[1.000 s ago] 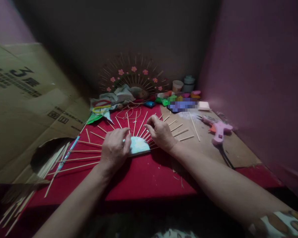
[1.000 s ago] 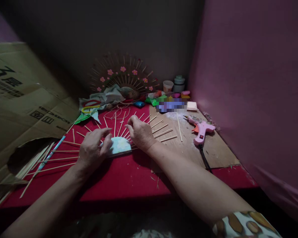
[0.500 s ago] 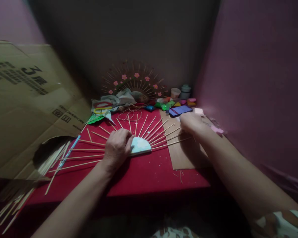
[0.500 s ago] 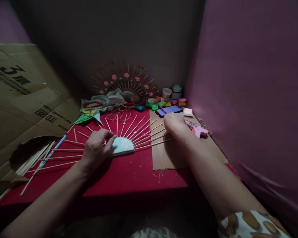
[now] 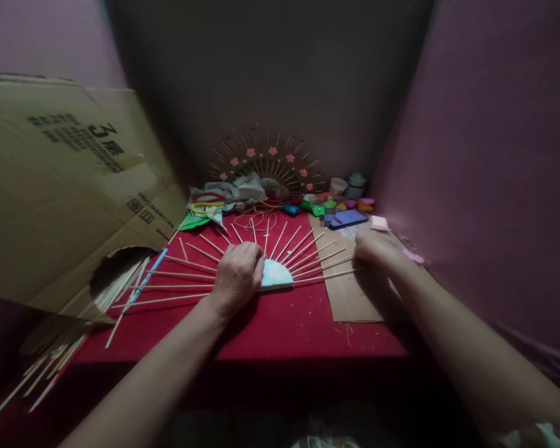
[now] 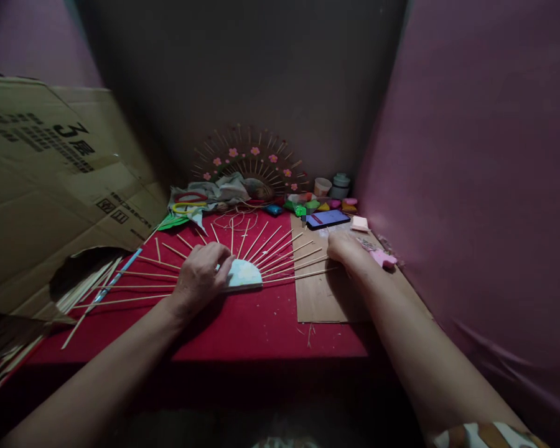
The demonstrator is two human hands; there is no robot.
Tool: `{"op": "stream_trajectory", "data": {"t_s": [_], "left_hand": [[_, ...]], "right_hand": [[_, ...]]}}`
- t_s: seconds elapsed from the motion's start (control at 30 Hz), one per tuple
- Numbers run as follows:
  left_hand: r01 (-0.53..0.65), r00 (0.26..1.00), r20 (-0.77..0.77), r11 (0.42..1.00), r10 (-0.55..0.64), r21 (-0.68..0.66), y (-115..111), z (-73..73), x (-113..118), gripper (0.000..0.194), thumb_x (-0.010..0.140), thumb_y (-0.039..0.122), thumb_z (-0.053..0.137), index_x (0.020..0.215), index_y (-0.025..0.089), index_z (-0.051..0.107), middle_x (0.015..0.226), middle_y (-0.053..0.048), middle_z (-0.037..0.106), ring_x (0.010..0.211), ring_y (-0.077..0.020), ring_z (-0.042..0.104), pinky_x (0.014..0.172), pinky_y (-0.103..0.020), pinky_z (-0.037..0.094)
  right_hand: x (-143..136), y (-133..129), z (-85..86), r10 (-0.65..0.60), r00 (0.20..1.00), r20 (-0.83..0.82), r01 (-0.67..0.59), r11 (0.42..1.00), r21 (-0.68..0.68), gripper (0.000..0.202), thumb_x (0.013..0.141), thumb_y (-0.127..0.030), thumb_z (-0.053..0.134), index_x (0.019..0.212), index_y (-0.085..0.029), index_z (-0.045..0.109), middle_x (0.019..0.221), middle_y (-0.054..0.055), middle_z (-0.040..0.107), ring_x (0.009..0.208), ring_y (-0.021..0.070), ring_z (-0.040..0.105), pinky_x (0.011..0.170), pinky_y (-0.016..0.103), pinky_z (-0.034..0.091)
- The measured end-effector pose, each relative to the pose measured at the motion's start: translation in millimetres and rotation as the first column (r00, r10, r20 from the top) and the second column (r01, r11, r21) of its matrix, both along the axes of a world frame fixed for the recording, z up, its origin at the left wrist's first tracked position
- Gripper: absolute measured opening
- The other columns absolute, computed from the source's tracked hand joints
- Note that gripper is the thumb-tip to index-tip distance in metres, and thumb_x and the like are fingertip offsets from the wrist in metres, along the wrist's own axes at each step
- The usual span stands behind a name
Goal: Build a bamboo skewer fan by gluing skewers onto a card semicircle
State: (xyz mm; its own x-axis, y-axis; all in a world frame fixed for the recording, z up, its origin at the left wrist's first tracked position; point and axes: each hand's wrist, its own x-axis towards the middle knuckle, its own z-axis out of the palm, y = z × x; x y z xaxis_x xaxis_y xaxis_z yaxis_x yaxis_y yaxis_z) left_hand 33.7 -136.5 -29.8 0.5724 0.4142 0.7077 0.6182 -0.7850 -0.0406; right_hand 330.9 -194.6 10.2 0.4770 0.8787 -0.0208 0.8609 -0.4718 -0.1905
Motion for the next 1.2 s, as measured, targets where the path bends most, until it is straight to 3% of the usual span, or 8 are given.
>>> {"op": "stream_trajectory", "data": {"t_s": [0.3,0.43,0.5,0.67,0.93,1.03,1.1,1.2], "left_hand": [[-0.017,1.0,0.006,0.997,0.018,-0.071,-2.7,-1.4,0.7,0.014,0.089,0.018,0.049,0.076,0.017,0.054,0.074,-0.005,0.061,0.07,-0.0195,0.053,0.071,-0.034,0.04],[0.099,0.983,0.173,0.96,-0.054,-0.261,-10.8,2.6,3.3,0.015,0.09,0.022,0.047,0.08,0.016,0.057,0.078,-0.007,0.062,0.074,-0.0199,0.055,0.074,-0.035,0.042],[0.269,0.932,0.345,0.843,-0.107,-0.466,-19.5,9.4,7.4,0.013,0.089,0.027,0.05,0.089,0.016,0.058,0.081,-0.006,0.063,0.076,-0.0188,0.057,0.074,-0.033,0.044],[0.592,0.804,0.591,0.177,-0.062,-0.786,-46.2,33.8,22.4,0.019,0.086,0.036,0.055,0.092,0.018,0.06,0.071,-0.002,0.06,0.059,-0.0122,0.054,0.058,-0.027,0.043],[0.5,0.865,0.502,0.064,0.01,-0.864,-42.2,51.8,20.7,0.025,0.076,0.04,0.06,0.071,0.015,0.057,0.055,0.002,0.052,0.045,-0.0071,0.043,0.045,-0.021,0.03],[0.387,0.92,0.392,0.176,-0.009,-0.905,-25.0,59.2,10.8,0.024,0.074,0.039,0.058,0.07,0.015,0.057,0.056,0.002,0.052,0.047,-0.0086,0.045,0.046,-0.021,0.033],[0.184,0.978,0.208,0.434,0.008,-0.882,-3.9,64.4,1.8,0.024,0.077,0.038,0.053,0.07,0.016,0.059,0.059,0.0,0.055,0.051,-0.0107,0.049,0.051,-0.023,0.038],[-0.243,0.959,-0.263,0.774,0.102,-0.584,40.2,69.8,-8.8,0.026,0.082,0.036,0.047,0.08,0.019,0.067,0.073,-0.003,0.066,0.068,-0.0148,0.058,0.064,-0.025,0.042]], "right_hand": [[-6.5,-18.4,42.3,-0.029,0.999,0.022,0.033,0.982,-0.185,0.011,0.067,-0.008,0.057,0.057,-0.011,0.062,0.046,0.004,0.053,0.045,0.0137,0.053,0.042,0.023,0.033],[-36.7,-33.8,56.2,0.084,0.902,-0.423,-0.078,0.996,0.031,0.008,0.067,-0.011,0.052,0.063,-0.015,0.057,0.039,-0.003,0.046,0.033,0.0083,0.039,0.037,0.022,0.028],[-56.2,-36.5,54.6,0.232,0.681,-0.695,-0.071,0.965,0.253,0.007,0.065,-0.014,0.054,0.071,-0.016,0.057,0.041,-0.004,0.048,0.034,0.0083,0.04,0.036,0.021,0.029],[-98.1,-24.7,33.0,0.457,0.155,-0.876,0.07,0.879,0.471,0.014,0.056,-0.013,0.059,0.067,-0.018,0.052,0.045,-0.006,0.049,0.04,0.0094,0.048,0.038,0.02,0.038],[-123.9,2.1,13.7,0.489,-0.11,-0.865,0.105,0.872,0.479,0.017,0.055,-0.015,0.063,0.066,-0.018,0.051,0.047,-0.005,0.053,0.042,0.0107,0.053,0.037,0.02,0.041],[-132.7,7.3,6.3,0.536,-0.066,-0.842,0.188,0.835,0.517,0.018,0.065,-0.025,0.064,0.074,-0.019,0.05,0.052,-0.007,0.052,0.042,0.0112,0.052,0.036,0.021,0.04],[-137.0,7.5,-2.7,0.576,0.097,-0.812,0.223,0.782,0.582,0.016,0.073,-0.032,0.06,0.075,-0.021,0.048,0.053,-0.007,0.05,0.041,0.0109,0.049,0.035,0.022,0.037],[-141.0,4.7,-19.3,0.663,0.452,-0.597,0.051,0.649,0.759,0.014,0.082,-0.028,0.052,0.071,-0.02,0.049,0.057,-0.004,0.051,0.049,0.0106,0.05,0.046,0.023,0.039]]}}
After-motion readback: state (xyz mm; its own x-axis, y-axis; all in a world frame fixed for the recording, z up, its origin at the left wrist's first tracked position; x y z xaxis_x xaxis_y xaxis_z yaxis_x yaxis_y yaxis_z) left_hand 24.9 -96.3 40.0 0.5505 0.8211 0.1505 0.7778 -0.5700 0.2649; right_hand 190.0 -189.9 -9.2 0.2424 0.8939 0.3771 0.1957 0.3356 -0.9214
